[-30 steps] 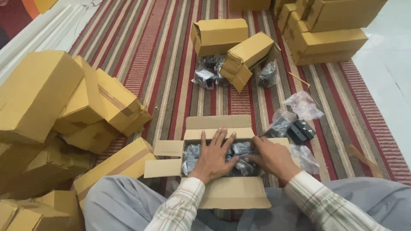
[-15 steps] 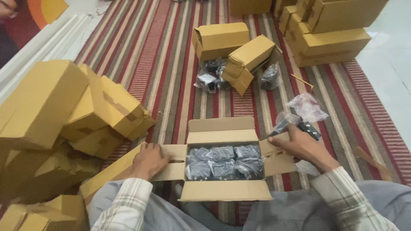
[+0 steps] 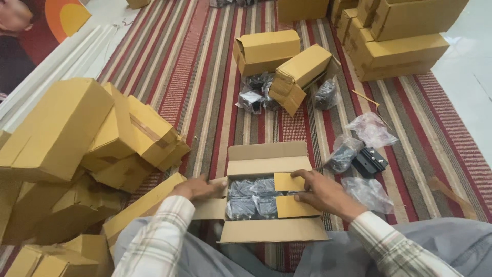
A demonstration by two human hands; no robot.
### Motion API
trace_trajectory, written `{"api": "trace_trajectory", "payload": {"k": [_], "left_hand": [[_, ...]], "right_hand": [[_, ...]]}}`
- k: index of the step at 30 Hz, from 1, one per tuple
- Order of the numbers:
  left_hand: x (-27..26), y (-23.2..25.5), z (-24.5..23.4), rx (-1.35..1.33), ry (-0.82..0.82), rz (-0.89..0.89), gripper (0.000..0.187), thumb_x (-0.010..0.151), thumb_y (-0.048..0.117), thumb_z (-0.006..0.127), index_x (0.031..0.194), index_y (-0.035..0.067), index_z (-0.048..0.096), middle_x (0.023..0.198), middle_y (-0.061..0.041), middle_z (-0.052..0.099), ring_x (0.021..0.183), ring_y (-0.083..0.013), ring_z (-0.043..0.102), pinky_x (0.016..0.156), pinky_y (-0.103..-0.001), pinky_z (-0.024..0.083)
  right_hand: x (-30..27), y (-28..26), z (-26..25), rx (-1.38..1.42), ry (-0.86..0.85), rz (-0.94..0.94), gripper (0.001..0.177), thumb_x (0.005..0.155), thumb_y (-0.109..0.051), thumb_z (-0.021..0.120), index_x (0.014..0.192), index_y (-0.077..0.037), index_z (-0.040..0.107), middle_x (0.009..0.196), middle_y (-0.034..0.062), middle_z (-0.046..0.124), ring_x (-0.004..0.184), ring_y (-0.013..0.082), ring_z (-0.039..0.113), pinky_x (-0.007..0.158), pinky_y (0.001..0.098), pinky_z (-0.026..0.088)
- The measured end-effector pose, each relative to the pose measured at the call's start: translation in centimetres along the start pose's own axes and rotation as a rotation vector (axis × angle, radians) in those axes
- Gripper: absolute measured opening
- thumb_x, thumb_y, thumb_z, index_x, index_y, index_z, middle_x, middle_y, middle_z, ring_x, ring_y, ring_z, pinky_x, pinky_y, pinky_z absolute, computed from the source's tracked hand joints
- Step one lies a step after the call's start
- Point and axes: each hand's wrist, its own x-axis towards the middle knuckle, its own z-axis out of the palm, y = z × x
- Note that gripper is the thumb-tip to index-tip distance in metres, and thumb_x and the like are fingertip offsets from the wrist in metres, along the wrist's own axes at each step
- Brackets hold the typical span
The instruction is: The person packs electronic devices into small cardboard boxes, placing the devices and accessories inside and then folding the box flaps closed.
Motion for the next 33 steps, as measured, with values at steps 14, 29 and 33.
{"api": "trace_trajectory", "payload": {"k": [14,29,33], "left_hand": [[6.7,-7.1,-1.2,-0.515,0.074,0.125,0.053,0.101,0.032,0.073,0.144,0.005,0.061,0.122,-0.026,0.073,0.094,-0.0329,0.083,0.079,-0.046,0.072],[0.1,3.6,7.1,-0.032,0.16,0.613,0.068,0.098,0.03,0.073,0.16,0.019,0.048,0.14,-0.021,0.049,0.127,-0.045,0.06,0.103,-0.058,0.059],[-3.7,5.7,8.3,0.041,0.284,0.481,0.063,0.106,0.03,0.071,0.162,0.021,0.046,0.168,-0.017,0.038,0.156,-0.0376,0.035,0.129,-0.068,0.029]], "right_hand": [[-1.0,-1.7,-1.9,-0.03,-0.039,0.053,0.062,0.101,-0.048,0.073,0.157,-0.043,0.049,0.12,0.0028,0.07,0.114,0.0366,0.077,0.099,0.0511,0.06],[-1.2,-1.6,-1.3,0.101,-0.01,0.02,0.057,0.1,-0.035,0.075,0.155,-0.04,0.058,0.116,0.0034,0.069,0.108,0.0322,0.078,0.095,0.0452,0.061],[-1.6,-1.9,-2.8,0.184,0.113,-0.086,0.044,0.098,-0.047,0.074,0.139,-0.033,0.073,0.109,-0.0052,0.075,0.091,0.015,0.067,0.087,0.0321,0.051]]}}
